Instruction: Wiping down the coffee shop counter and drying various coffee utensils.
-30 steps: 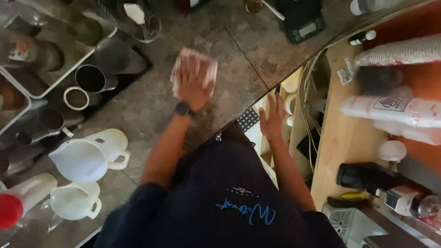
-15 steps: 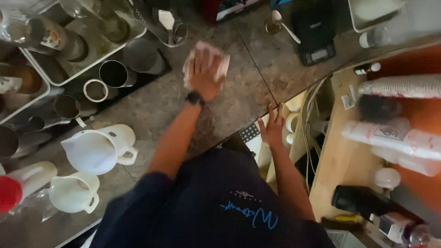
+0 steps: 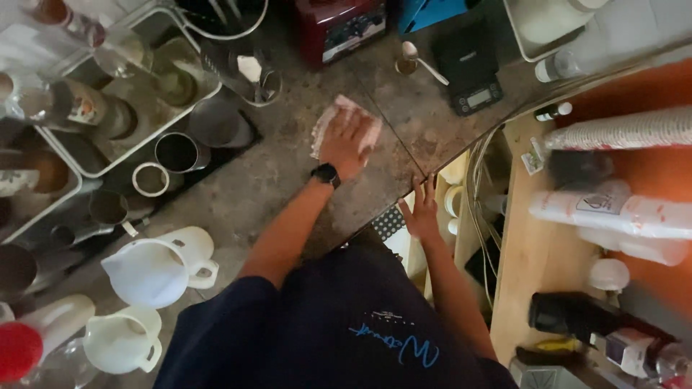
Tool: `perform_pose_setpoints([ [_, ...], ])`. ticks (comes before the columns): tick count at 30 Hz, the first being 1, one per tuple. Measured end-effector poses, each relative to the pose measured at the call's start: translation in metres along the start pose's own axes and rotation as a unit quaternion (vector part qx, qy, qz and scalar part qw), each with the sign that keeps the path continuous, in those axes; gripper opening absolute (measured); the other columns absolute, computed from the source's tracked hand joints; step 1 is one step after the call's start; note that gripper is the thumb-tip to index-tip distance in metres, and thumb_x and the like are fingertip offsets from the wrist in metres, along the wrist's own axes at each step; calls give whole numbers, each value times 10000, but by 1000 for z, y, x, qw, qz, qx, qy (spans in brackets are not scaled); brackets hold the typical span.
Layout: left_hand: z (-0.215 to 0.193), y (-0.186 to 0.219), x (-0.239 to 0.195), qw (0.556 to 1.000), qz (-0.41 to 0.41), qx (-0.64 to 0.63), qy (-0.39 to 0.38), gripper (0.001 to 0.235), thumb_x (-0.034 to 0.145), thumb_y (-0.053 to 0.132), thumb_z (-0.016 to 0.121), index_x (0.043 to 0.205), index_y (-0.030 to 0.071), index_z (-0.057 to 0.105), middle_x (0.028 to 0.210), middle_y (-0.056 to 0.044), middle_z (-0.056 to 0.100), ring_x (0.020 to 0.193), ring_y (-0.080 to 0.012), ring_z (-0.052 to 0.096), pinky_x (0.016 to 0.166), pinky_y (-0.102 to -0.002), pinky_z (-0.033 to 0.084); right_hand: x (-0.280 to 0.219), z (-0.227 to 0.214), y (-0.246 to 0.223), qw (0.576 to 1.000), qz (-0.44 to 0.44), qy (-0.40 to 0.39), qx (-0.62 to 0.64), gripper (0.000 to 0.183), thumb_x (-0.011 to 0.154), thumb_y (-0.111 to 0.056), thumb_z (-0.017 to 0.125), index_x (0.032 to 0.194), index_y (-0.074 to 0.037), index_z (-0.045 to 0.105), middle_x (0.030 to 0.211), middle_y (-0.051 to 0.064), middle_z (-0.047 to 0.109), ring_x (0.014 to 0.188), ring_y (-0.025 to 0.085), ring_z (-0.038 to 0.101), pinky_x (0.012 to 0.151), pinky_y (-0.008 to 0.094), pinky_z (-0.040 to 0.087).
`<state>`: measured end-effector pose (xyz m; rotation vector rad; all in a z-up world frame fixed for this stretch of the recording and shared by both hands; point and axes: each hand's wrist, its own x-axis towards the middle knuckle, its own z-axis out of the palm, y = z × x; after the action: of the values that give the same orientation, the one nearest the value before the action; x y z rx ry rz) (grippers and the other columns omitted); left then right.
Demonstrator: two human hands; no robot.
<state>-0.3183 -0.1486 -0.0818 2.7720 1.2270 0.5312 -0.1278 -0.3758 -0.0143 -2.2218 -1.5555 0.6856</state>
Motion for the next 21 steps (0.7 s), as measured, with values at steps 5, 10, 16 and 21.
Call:
perform_pose_setpoints([
  [5, -20, -2, 49, 980, -160, 0, -119, 719, 1093, 545, 322, 1706, 219, 137, 1745, -103, 105, 1593, -354, 120, 1235, -546, 185, -2, -6, -6, 1000, 21, 5, -5, 678, 1053, -530, 486, 1633, -251, 273, 1708, 149, 11, 1511, 406, 285, 1152, 659, 304],
  [10, -38, 39, 25, 991, -125, -38, -20, 829, 1027, 620, 450, 1599, 26, 361, 1632, -306, 301, 1486, -473, 365, 1197, -685, 241, 3, 9, -1, 998, -31, 57, 15, 643, 1076, -490, 477, 1642, -257, 280, 1703, 174, 45, 1475, 436, 316, 1167, 641, 264],
  [16, -43, 34, -67, 939, -16, -343, 36, 564, 1092, 309, 508, 1544, -25, 454, 1523, -308, 498, 1368, -495, 514, 1095, -635, 415, 24, -32, -141, 997, -37, 27, 66, 866, 898, -323, 726, 1589, -123, 242, 1600, 285, 186, 1322, 594, 442, 1019, 697, 441],
  [21, -127, 18, -98, 966, -138, -198, 88, 516, 1105, 400, 419, 1486, 59, 486, 1520, -211, 485, 1280, -358, 602, 971, -492, 544, 70, 40, -143, 980, -138, 6, -143, 861, 919, -576, 601, 1630, -222, 268, 1647, 269, 223, 1518, 537, 149, 1169, 721, 129],
])
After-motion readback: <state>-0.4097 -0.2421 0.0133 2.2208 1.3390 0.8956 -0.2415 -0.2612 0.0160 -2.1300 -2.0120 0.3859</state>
